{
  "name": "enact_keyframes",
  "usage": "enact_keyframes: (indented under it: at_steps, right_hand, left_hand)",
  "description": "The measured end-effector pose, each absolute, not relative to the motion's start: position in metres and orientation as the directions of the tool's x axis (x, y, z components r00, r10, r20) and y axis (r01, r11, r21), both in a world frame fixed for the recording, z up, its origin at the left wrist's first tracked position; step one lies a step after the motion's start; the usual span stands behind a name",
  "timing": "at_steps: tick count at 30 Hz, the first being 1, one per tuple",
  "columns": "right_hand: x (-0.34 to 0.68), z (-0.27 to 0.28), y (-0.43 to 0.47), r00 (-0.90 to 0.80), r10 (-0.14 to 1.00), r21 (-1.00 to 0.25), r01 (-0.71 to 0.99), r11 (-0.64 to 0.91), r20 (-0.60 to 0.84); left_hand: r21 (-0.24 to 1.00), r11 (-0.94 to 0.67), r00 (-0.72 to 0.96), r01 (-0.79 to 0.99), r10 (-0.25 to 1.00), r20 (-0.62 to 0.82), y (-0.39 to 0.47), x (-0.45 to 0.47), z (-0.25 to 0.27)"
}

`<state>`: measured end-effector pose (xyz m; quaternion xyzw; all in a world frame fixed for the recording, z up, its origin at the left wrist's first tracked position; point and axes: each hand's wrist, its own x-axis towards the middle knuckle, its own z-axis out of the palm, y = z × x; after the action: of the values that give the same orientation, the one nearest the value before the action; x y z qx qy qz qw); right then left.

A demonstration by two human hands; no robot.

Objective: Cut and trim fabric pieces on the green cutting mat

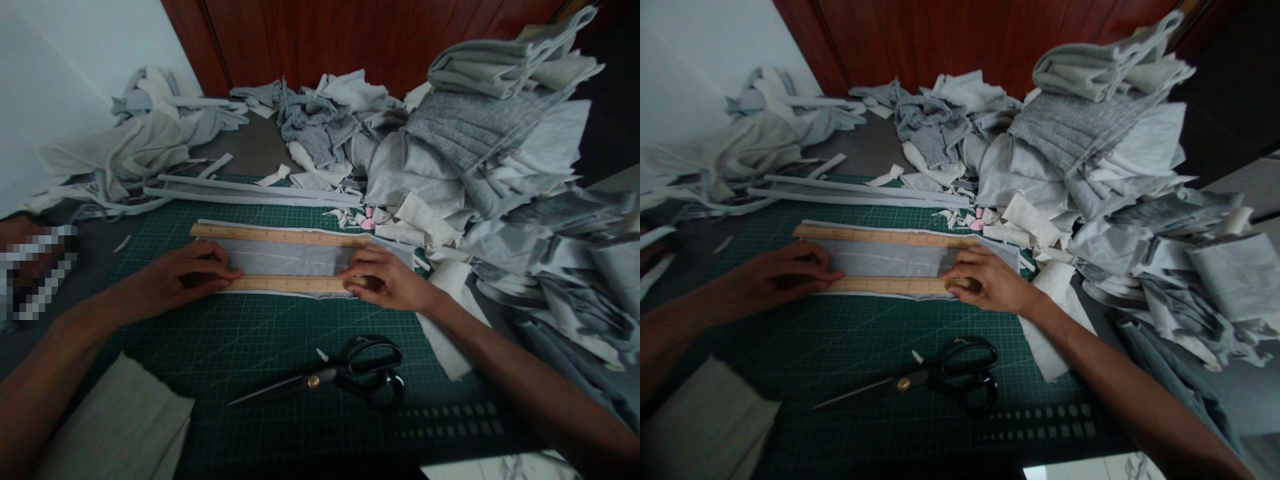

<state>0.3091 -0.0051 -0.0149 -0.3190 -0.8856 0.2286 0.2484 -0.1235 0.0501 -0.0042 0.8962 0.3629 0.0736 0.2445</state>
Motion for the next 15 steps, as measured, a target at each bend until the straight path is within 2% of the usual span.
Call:
enact_keyframes:
  at_steps: [15]
  right_hand:
    - [0.3102, -0.013, -0.0031, -0.723, 0.636, -0.566, 0.415, 0.713, 0.271]
  left_hand:
    - [0.486, -0.642, 0.772, 0.593, 0.626, -0.115, 0.0515, -0.1281, 0.0025]
